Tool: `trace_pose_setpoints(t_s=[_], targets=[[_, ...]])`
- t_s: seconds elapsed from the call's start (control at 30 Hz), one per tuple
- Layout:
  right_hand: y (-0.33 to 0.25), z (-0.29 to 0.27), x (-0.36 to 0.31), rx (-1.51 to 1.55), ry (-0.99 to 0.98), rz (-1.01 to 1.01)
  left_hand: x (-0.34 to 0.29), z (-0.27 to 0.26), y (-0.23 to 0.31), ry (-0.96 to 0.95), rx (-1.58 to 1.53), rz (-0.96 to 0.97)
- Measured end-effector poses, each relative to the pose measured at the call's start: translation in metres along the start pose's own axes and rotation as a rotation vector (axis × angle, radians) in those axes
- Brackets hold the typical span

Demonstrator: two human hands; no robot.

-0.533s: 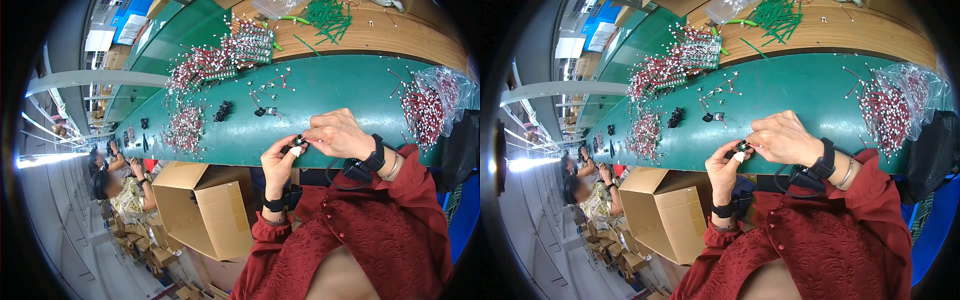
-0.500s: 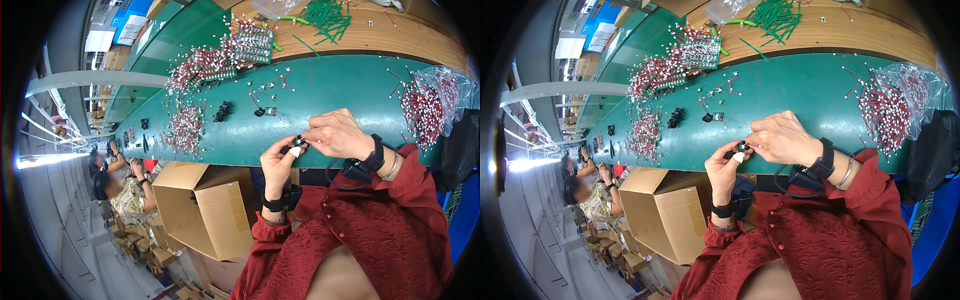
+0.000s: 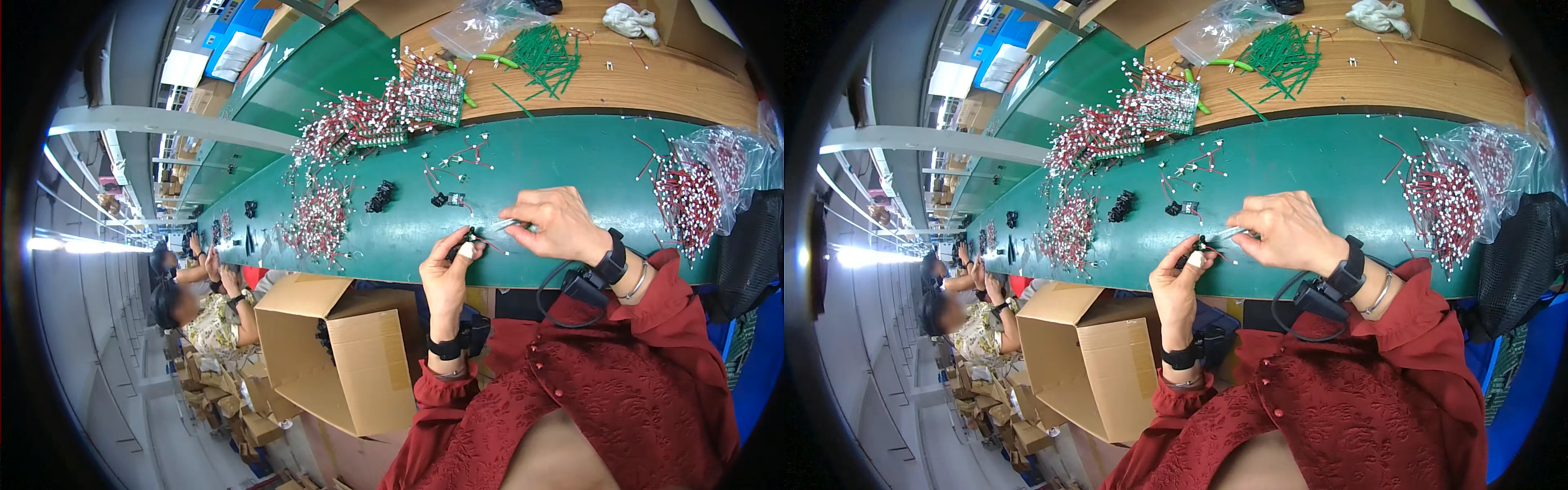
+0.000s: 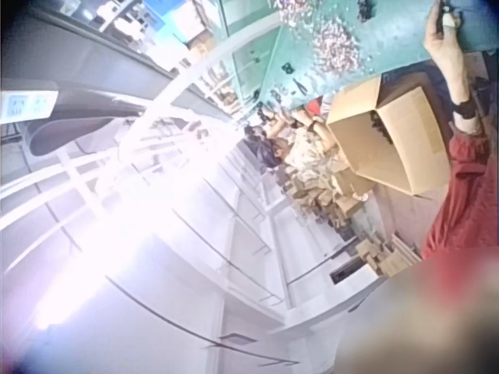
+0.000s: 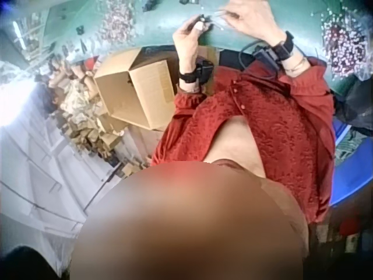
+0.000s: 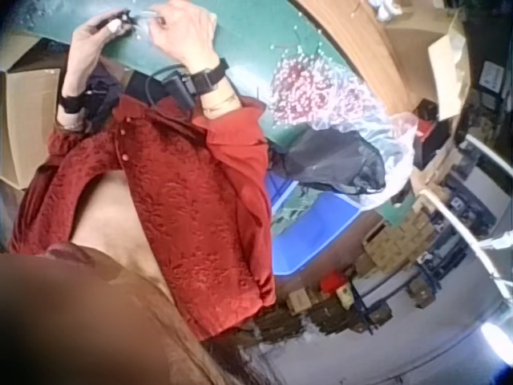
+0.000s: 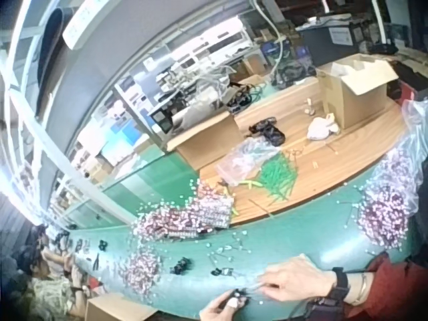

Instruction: The person assembles small electronic components by hand at a factory workbench. They repeatedly pick up small black modules and red wires, insert the wires into the modules, and place the assembled units on the table. Other workers are visible in the background performing similar tasks.

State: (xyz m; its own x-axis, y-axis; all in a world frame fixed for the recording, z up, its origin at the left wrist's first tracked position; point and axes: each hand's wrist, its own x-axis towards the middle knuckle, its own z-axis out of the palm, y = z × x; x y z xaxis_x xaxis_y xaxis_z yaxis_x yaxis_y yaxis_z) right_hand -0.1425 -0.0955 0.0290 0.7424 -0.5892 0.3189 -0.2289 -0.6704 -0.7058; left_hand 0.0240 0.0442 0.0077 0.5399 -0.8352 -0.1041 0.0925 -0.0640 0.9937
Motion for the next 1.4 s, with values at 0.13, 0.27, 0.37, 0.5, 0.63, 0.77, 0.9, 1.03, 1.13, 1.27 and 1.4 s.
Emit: trace_pose_setpoints(t_s=[0.13, 0.27, 0.37, 0.5, 0.63, 0.77, 0.9, 1.03, 1.13, 1.27, 1.4], targets=[[0.003, -0.001, 0.013, 0.06, 0.021, 0.146, 0.013, -0.006, 0.001, 0.019, 0.035, 0.022], [0.012, 0.001, 0.038, -0.023, 0.065, 0.249, 0.022, 0.003, 0.0, 0.107, 0.229, 0.178], [0.016, 0.011, 0.061, -0.048, 0.009, 0.264, 0.021, 0.006, 0.001, 0.171, 0.174, 0.196], [0.012, 0.034, 0.083, -0.05, -0.04, 0.205, 0.014, 0.005, 0.001, 0.206, -0.03, 0.175], [0.008, 0.047, 0.094, -0.118, -0.065, 0.232, 0.002, 0.006, 0.0, 0.021, -0.043, 0.088], [0.007, 0.047, 0.095, -0.197, -0.078, 0.216, 0.015, 0.011, -0.004, 0.0, 0.126, 0.044], [0.014, 0.034, 0.086, -0.12, -0.151, 0.294, 0.035, 0.006, 0.004, 0.144, 0.068, 0.12], [0.018, 0.014, 0.074, 0.355, -0.142, 0.329, 0.024, 0.006, 0.017, 0.078, -0.204, 0.052], [0.015, -0.001, 0.062, 0.971, -0.271, 0.468, 0.017, 0.016, 0.022, 0.001, -0.264, -0.005], [0.014, -0.01, 0.042, 1.155, -0.296, 0.484, 0.018, 0.037, 0.021, -0.101, -0.337, -0.08], [0.021, -0.005, 0.028, 1.195, -0.26, 0.391, 0.021, 0.051, 0.016, -0.192, -0.418, -0.137]])
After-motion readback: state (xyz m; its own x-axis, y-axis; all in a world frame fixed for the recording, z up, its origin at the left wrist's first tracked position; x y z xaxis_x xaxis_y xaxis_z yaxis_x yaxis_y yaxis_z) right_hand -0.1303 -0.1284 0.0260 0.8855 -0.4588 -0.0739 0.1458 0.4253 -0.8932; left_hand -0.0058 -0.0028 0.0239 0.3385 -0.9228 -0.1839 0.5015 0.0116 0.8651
